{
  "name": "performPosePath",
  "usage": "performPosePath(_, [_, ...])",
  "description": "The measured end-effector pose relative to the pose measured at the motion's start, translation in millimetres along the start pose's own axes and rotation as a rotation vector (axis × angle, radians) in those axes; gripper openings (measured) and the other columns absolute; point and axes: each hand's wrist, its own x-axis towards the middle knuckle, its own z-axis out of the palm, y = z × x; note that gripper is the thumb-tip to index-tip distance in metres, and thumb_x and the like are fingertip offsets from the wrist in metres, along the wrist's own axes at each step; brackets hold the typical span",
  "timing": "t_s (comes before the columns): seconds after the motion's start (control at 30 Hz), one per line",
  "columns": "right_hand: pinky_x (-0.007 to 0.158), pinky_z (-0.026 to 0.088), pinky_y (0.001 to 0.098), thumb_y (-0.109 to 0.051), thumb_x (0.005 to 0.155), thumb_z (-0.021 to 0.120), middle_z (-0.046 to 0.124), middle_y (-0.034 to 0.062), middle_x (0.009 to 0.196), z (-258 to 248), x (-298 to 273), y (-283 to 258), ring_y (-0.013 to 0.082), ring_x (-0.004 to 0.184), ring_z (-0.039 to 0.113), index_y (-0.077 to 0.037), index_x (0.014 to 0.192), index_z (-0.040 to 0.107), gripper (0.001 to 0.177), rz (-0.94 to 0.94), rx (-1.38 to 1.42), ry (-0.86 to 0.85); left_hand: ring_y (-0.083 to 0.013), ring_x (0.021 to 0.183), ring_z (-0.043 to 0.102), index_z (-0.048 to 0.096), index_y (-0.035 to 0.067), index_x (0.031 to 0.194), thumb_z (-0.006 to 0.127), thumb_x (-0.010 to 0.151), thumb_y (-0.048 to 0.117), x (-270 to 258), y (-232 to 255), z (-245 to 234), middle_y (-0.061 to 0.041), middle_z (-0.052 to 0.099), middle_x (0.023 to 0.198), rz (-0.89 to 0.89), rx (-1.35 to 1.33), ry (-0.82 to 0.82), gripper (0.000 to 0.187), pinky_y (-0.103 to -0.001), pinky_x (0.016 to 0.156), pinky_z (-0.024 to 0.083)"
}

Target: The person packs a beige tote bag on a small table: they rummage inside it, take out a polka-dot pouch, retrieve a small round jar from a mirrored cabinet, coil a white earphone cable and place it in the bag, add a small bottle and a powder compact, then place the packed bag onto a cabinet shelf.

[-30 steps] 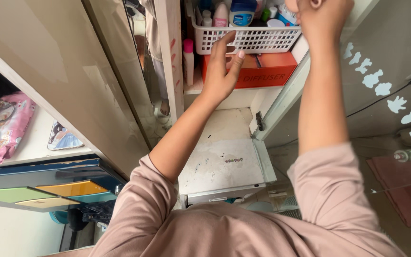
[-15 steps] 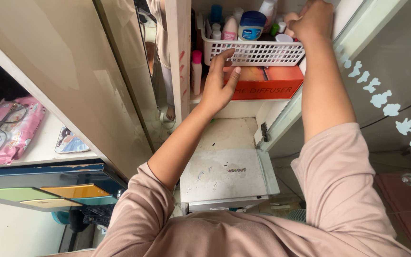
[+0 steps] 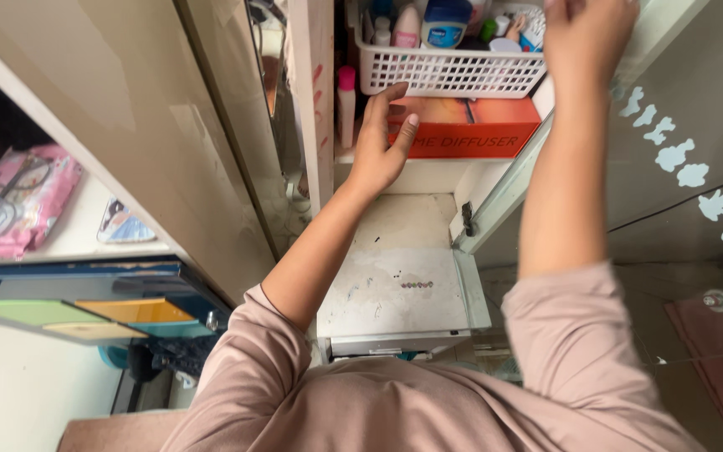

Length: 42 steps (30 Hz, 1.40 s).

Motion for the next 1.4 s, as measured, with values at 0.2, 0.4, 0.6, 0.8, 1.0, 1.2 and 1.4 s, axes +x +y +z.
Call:
performPosePath(0.2, [0.071,0.053,0.023,0.005,0.098,0.062,0.071,0.0017,0.09,25,-169,-81,0.0064,0.08,0.064,-0.002,0.096,0.066,0.009,0.323,0.561,-0.138,-0.027,0.122,0.06,0.049,0.008,0.144,0.065,0.102,0.017,-66,-10,-10,-0.015,0.053,0.139,-0.065,0.086,0.01,0.046,-0.037,0.093,0.056])
performPosePath(0.4, [0.062,0.057,0.0274,-0.008,0.091,0.069,0.075,0.0029,0.084,80,-351,-145,0.0086,0.065,0.07,-0.004,0.097,0.077,0.01,0.629,0.543,-0.957,-0.0277,0.117,0.064,0.054,0.007,0.137,0.066,0.098,0.016,-218,-39,-59,-0.014,0.056,0.132,-0.411,0.198,0.078,0.042,-0.038,0.091,0.056])
performPosePath(0.6, [0.069,0.057,0.0306,-0.015,0.088,0.076,0.079,0.0072,0.086,127,-450,-226,0.0125,0.074,0.071,-0.006,0.106,0.078,0.02,0.445,0.713,-1.534,-0.0324,0.117,0.062,0.055,0.003,0.136,0.069,0.098,0.016,-385,-44,-130,-0.017,0.058,0.13,-0.532,0.483,0.277,0.042,-0.04,0.099,0.052])
performPosePath(0.8, [0.07,0.056,0.0302,-0.017,0.087,0.079,0.078,0.0073,0.086,152,-459,-347,0.0131,0.075,0.069,-0.005,0.107,0.078,0.024,0.108,0.837,-1.621,-0.0306,0.107,0.065,0.057,0.003,0.129,0.065,0.098,0.017,-477,24,-216,-0.017,0.06,0.123,-0.606,0.585,0.554,0.035,-0.039,0.092,0.055])
performPosePath(1.0, [0.076,0.057,0.0285,-0.017,0.093,0.076,0.078,0.0078,0.094,153,-477,-503,0.013,0.08,0.072,-0.005,0.109,0.077,0.021,-0.048,0.991,-1.637,-0.03,0.106,0.065,0.066,0.008,0.118,0.067,0.099,0.02,-570,137,-293,-0.012,0.068,0.111,-0.793,0.939,0.619,0.023,-0.043,0.093,0.052])
performPosePath(1.2, [0.097,0.052,0.0406,-0.022,0.089,0.077,0.072,0.015,0.119,140,-545,-624,0.0288,0.112,0.066,-0.004,0.119,0.072,0.035,-0.565,1.307,-1.635,-0.0383,0.119,0.058,0.07,0.008,0.104,0.085,0.054,0.047,-706,221,-339,-0.013,0.069,0.107,-1.104,1.38,0.157,0.065,-0.062,0.109,0.021])
performPosePath(1.4, [0.113,0.027,0.0616,-0.021,0.074,0.078,0.071,0.012,0.122,131,-595,-664,0.0315,0.123,0.059,-0.02,0.125,0.073,0.051,-1.175,0.708,-1.856,-0.0258,0.107,0.066,0.073,0.012,0.094,0.074,0.08,0.022,-773,222,-342,-0.006,0.072,0.096,-1.183,1.235,0.021,0.017,-0.047,0.123,0.026])
